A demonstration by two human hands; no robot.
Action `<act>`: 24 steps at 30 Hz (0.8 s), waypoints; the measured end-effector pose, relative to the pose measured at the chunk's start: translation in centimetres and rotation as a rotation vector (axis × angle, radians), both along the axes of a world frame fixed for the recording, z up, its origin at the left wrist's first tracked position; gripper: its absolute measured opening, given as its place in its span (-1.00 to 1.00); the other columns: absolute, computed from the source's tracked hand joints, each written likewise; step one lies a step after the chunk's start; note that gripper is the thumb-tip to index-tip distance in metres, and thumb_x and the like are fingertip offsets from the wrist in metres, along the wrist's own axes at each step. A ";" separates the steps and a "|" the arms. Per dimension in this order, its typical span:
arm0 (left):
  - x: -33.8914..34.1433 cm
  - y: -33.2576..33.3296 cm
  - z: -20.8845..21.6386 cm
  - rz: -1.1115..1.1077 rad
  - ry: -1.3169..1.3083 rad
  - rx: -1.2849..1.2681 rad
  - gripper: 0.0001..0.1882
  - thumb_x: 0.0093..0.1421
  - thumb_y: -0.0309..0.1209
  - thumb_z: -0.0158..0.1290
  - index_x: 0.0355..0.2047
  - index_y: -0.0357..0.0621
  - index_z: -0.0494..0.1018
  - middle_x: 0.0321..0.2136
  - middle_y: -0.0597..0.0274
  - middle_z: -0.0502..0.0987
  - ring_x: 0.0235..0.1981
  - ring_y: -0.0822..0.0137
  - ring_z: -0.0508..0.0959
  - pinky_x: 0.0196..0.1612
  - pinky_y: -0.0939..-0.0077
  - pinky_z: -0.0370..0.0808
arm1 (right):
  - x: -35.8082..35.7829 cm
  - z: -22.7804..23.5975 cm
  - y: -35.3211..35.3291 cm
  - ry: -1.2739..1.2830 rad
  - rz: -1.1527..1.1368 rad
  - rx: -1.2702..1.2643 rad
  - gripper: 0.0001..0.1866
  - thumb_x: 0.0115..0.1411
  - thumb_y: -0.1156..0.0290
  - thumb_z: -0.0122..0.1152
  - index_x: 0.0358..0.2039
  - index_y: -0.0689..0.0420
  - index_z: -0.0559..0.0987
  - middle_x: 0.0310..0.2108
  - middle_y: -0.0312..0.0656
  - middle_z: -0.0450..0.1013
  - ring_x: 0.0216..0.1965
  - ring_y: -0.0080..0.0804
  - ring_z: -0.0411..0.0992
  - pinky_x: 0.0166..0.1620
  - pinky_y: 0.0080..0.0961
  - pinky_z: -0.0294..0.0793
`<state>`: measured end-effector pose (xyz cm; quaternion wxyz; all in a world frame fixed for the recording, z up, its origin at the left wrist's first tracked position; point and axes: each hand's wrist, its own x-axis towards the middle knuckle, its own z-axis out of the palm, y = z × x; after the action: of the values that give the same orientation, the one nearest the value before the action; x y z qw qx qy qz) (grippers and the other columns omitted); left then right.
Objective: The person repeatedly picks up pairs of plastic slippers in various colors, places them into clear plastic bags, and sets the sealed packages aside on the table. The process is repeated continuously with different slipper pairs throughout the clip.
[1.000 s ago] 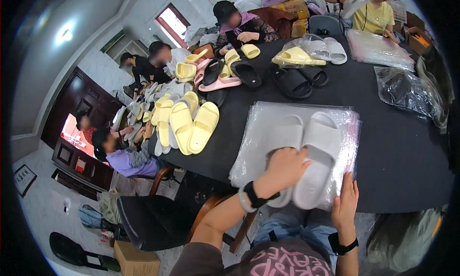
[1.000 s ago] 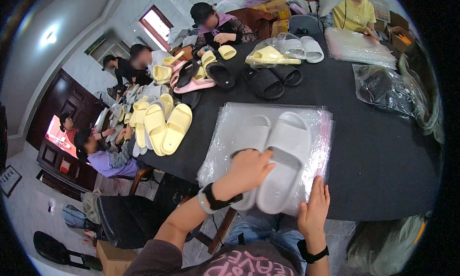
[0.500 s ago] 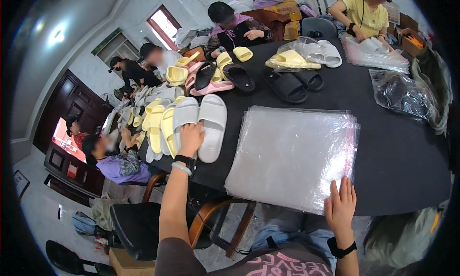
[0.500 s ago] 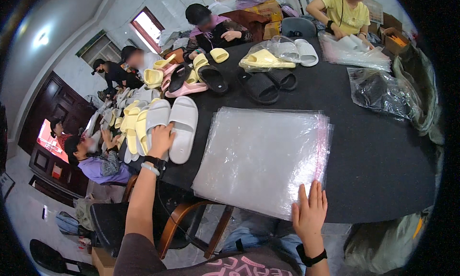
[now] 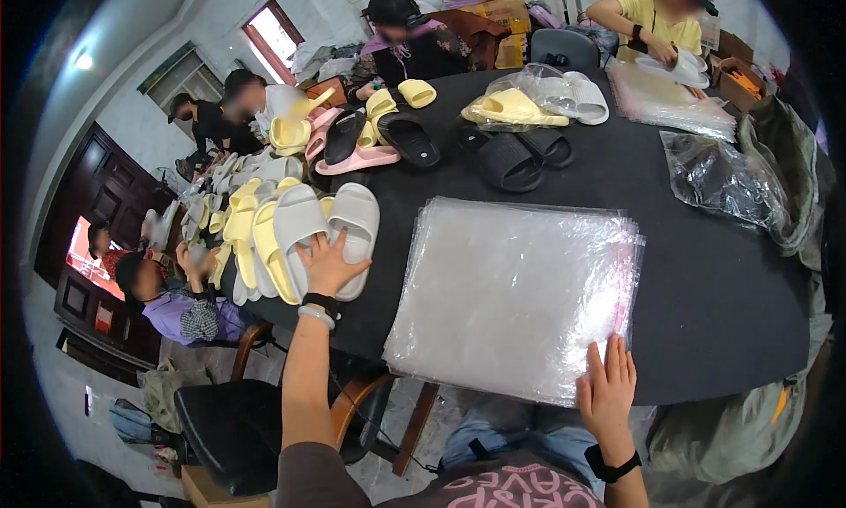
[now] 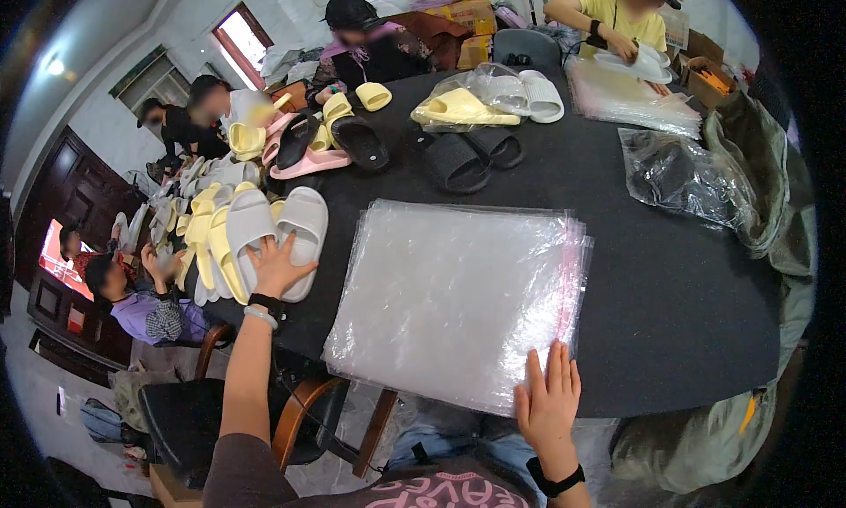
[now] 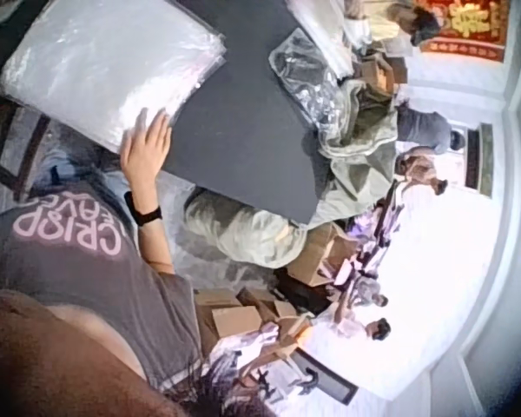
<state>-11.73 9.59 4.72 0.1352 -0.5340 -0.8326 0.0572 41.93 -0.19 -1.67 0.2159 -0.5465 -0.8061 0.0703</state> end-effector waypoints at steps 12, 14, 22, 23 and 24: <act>-4.4 1.2 0.2 -0.090 0.027 0.119 0.04 -0.24 0.21 0.34 0.28 0.15 0.32 0.29 -0.20 0.13 0.41 -0.10 -0.02 0.31 -0.47 -0.33 | -0.1 0.2 0.0 -0.023 -0.022 0.017 -0.43 0.30 0.16 -0.06 0.25 0.17 0.37 0.32 0.26 0.13 0.36 0.17 0.09 0.33 0.03 0.02; -4.2 0.7 0.0 -0.112 0.026 0.144 -0.09 -0.15 0.14 0.32 0.24 0.16 0.37 0.26 -0.18 0.20 0.39 -0.08 0.04 0.30 -0.47 -0.27 | -0.2 0.2 0.1 -0.012 -0.016 0.026 -0.44 0.30 0.16 -0.06 0.25 0.17 0.38 0.32 0.25 0.14 0.36 0.15 0.09 0.33 0.01 0.03; -0.2 -3.3 1.7 -0.307 -0.120 0.316 -0.47 0.12 -0.26 0.19 0.13 -0.03 0.46 0.18 -0.17 0.34 0.11 -0.16 0.39 0.23 -0.05 0.25 | 0.7 1.9 0.1 0.239 0.061 -0.079 -0.39 0.24 0.22 0.15 0.26 0.19 0.34 0.34 0.19 0.12 0.39 0.14 0.04 0.35 0.03 0.01; 1.1 -3.9 1.8 -0.335 -0.201 0.367 -0.47 0.13 -0.29 0.19 0.13 -0.08 0.45 0.18 -0.19 0.35 0.11 -0.18 0.40 0.22 -0.02 0.28 | 0.9 2.2 0.1 0.260 0.075 -0.095 -0.37 0.23 0.22 0.17 0.27 0.18 0.33 0.35 0.17 0.11 0.39 0.14 0.03 0.35 0.04 0.00; 2.5 -4.6 2.0 -0.359 -0.280 0.421 -0.48 0.13 -0.31 0.19 0.12 -0.12 0.45 0.17 -0.20 0.36 0.11 -0.19 0.41 0.21 0.02 0.31 | 1.1 2.4 0.2 0.282 0.094 -0.107 -0.35 0.22 0.22 0.19 0.28 0.18 0.32 0.35 0.16 0.10 0.39 0.14 0.02 0.35 0.04 0.00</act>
<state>-9.27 4.99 6.71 0.1347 -0.6355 -0.7290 -0.2157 43.01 0.04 0.74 0.2941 -0.5037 -0.7875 0.1990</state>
